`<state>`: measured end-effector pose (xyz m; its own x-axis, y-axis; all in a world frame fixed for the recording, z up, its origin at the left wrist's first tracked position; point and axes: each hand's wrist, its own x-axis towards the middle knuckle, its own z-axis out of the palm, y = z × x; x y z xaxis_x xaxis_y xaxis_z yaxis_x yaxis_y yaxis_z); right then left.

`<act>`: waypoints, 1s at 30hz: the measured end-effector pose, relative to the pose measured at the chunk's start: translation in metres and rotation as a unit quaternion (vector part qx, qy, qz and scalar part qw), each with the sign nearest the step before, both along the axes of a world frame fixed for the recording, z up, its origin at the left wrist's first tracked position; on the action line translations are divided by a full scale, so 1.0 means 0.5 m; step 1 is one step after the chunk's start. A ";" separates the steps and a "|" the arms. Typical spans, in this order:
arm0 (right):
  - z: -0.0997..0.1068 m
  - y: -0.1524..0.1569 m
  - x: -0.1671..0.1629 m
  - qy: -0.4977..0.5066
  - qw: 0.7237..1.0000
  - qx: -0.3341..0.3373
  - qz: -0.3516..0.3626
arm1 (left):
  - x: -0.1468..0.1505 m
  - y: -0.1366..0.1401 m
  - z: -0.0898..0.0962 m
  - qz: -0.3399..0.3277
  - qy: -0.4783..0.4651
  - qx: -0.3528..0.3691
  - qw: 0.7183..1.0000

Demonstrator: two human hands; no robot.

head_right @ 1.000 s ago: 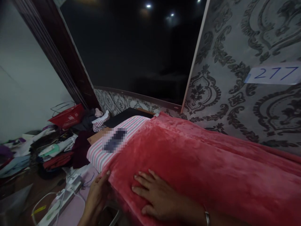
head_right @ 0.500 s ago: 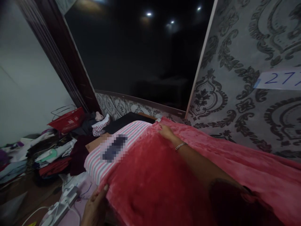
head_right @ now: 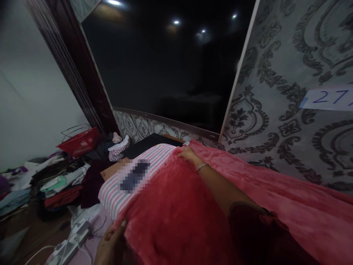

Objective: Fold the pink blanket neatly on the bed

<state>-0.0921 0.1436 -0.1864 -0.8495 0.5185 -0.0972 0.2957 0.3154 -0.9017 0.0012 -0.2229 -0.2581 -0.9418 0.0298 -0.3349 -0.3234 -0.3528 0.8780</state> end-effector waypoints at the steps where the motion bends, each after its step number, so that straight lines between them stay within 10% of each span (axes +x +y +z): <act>1: 0.011 0.001 0.008 0.012 1.000 -0.007 0.000 | 0.001 0.001 0.006 -0.004 -0.004 0.007 1.000; 9: 0.155 0.081 0.157 0.112 0.993 -0.022 -0.012 | 0.081 0.029 0.178 -0.027 0.186 -0.095 0.977; 16: 0.252 0.232 0.486 0.185 0.976 0.024 -0.110 | 0.293 0.140 0.281 -0.218 0.469 -0.074 0.853; 24: 0.085 0.275 0.838 0.118 0.953 -0.110 -0.257 | 0.558 0.318 0.155 -0.558 0.616 -0.108 0.546; 30: -0.017 0.255 0.901 0.087 0.957 -0.093 -0.261 | 0.598 0.342 0.084 -0.576 0.632 -0.210 0.474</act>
<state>0.3585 0.2713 -0.1951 -0.4918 0.8639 -0.1090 0.2088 -0.0045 -0.9780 0.3004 -0.0517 -0.2160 0.1610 0.9491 0.2707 0.7893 -0.2885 0.5420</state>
